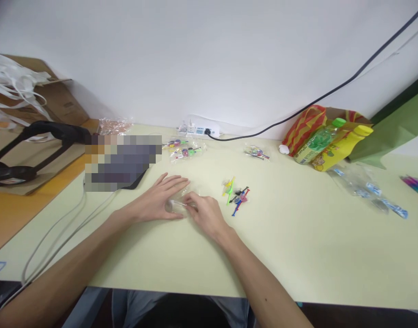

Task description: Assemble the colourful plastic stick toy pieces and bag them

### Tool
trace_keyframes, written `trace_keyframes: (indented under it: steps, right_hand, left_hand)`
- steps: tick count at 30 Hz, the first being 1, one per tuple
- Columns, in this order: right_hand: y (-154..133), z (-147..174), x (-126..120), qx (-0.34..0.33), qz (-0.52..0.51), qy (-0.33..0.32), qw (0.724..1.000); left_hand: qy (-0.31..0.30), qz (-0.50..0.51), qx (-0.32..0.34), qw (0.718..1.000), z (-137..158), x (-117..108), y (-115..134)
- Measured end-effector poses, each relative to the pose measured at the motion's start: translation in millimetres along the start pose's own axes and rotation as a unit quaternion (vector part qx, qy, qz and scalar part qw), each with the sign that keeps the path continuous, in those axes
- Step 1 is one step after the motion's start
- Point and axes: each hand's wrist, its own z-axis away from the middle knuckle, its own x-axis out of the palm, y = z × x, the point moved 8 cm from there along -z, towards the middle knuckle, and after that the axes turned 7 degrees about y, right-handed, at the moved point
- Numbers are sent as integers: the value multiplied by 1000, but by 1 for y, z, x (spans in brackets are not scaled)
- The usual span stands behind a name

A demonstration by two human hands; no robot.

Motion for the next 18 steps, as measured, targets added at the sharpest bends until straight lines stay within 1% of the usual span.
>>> trace_keyframes:
  steps: [2,5,7,12,15,18]
  right_hand:
    - [4,-2,-2,14,-1,9,1000]
    - [7,-4,-7,25,-8,39,999]
    - [8,-4,-11,27,-11,59,998]
    - [9,-2,-15,43,4,83,996]
    - [8,0,-15,54,12,78,995]
    - [5,1,-13,46,10,66,997]
  left_hand:
    - [-7,-12,-11,1000,3,-4,-7]
    - [-20,-18,-39,999,8,-8,-19]
    - [-20,-10,-38,999,9,-9,-20]
    - [5,26,9,1000,2,-8,-3]
    - [19,39,13,999,-1,-6,4]
    - [27,39,12,999,-1,-4,7]
